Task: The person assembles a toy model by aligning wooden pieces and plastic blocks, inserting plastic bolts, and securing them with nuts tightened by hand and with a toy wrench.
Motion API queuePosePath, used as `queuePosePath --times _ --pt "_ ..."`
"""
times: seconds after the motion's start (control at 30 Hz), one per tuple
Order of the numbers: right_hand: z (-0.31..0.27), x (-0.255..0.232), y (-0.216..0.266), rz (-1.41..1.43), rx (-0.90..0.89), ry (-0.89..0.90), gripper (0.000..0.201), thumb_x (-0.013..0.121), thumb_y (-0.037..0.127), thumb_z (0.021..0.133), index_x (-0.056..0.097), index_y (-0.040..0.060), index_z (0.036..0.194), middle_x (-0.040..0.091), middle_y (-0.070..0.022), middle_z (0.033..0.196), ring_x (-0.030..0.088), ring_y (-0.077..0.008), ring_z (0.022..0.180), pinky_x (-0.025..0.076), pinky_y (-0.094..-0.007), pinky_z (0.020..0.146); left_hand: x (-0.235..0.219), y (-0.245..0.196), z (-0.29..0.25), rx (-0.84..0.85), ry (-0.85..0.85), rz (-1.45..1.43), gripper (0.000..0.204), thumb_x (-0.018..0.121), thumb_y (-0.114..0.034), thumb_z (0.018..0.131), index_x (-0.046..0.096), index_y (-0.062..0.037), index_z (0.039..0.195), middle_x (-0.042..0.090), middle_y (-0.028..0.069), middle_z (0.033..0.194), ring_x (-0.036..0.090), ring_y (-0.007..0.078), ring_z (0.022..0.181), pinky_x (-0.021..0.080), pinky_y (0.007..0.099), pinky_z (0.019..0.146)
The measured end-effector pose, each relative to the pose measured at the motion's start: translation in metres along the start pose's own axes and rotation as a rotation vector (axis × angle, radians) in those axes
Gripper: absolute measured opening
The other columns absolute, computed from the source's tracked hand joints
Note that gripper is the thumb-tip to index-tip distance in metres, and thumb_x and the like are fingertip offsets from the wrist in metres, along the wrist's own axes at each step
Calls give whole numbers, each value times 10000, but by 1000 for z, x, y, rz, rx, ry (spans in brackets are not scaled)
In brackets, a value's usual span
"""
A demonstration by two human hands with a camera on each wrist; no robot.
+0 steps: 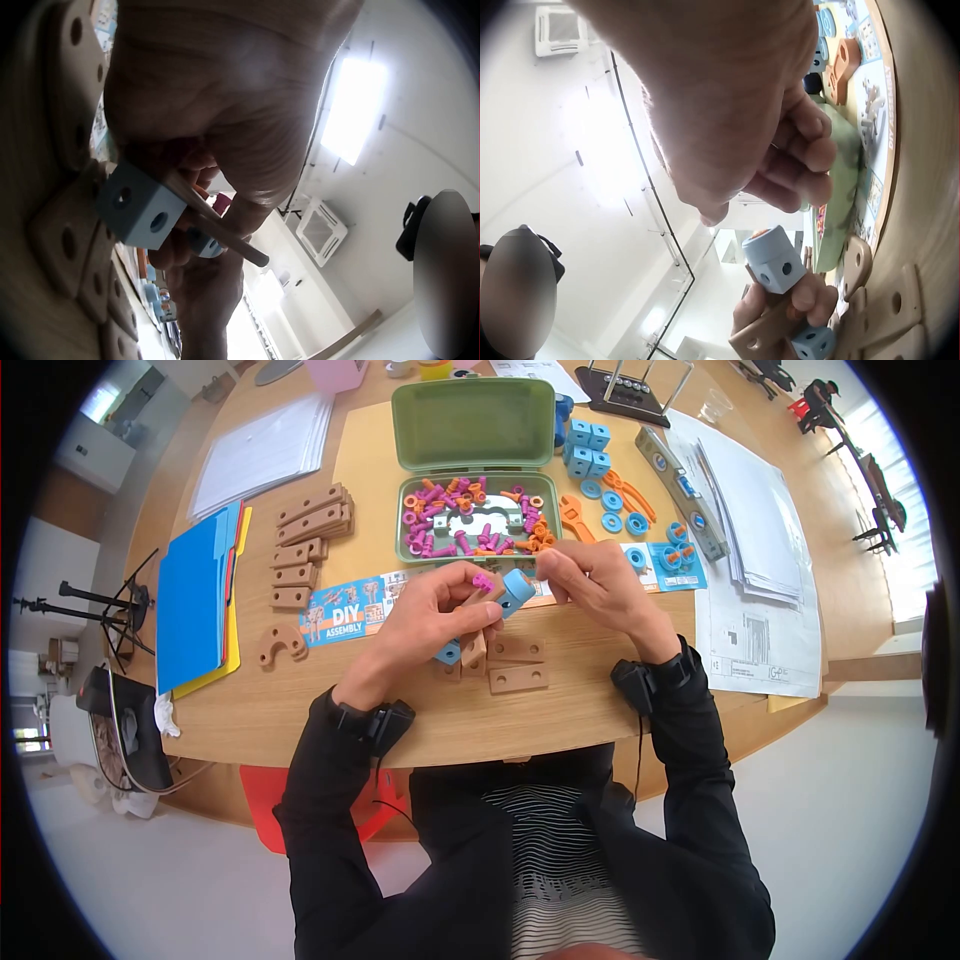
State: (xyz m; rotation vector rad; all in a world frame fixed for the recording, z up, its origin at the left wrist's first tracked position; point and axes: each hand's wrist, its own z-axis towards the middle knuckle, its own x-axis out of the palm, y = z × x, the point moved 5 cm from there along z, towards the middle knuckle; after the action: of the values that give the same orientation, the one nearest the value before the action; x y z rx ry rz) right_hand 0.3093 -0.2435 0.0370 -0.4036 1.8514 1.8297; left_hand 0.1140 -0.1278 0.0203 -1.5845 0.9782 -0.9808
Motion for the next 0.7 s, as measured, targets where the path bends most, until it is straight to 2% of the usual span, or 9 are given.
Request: queuePosePath --times 0.17,0.23,0.33,0.37,0.43,0.57,0.63,0.7 --pt "0 -2 11 8 -75 -93 275 644 260 1098 744 15 1025 667 -37 764 587 -94 670 472 -293 593 -1 1 0 3 -2 -1 256 739 -130 1008 654 1 1210 744 61 949 684 94 823 522 256 704" --pt "-3 2 23 56 -185 -56 295 640 276 1102 745 12 1020 653 -36 753 586 -93 668 470 -289 590 -1 2 0 6 -8 -12 259 741 -134 1007 655 0 1211 747 62 953 682 94 821 520 256 699" --pt "-4 6 24 58 -247 23 271 640 249 1099 752 4 1068 664 -35 770 594 -95 677 475 -283 597 0 1 0 12 -7 -18 261 742 -137 1007 654 0 1211 750 63 955 683 93 824 521 256 701" --pt "-4 5 21 58 -247 24 271 640 249 1099 752 4 1068 664 -35 770 594 -95 677 475 -283 597 -1 1 0 11 -8 -18 261 742 -137 1007 654 0 1211 750 63 955 683 93 824 521 256 701" --pt "-1 3 5 13 -35 23 234 644 205 1089 755 4 1130 660 -26 757 595 -95 671 473 -277 603 -1 4 1 -22 12 -6 262 742 -141 1009 656 -1 1213 751 63 954 685 93 829 520 251 702" --pt "1 1 2 39 -109 -102 258 697 271 1055 744 23 1104 630 -74 687 590 -141 622 459 -328 582 -1 1 -1 -20 -22 5 266 744 -149 1008 658 -2 1213 749 62 951 686 92 830 511 246 697" --pt "0 3 9 25 -177 -90 219 647 186 1083 755 10 1155 682 -27 741 591 -95 645 467 -270 605 1 1 -1 6 -7 -24 265 743 -152 1009 660 -5 1214 749 60 949 685 92 828 499 242 695" --pt "-3 2 23 30 -186 -58 218 642 184 1085 756 10 1148 689 -31 751 594 -95 648 467 -269 606 0 1 -1 4 -9 -17 266 740 -152 1011 660 -3 1216 749 61 951 686 94 829 504 245 702"
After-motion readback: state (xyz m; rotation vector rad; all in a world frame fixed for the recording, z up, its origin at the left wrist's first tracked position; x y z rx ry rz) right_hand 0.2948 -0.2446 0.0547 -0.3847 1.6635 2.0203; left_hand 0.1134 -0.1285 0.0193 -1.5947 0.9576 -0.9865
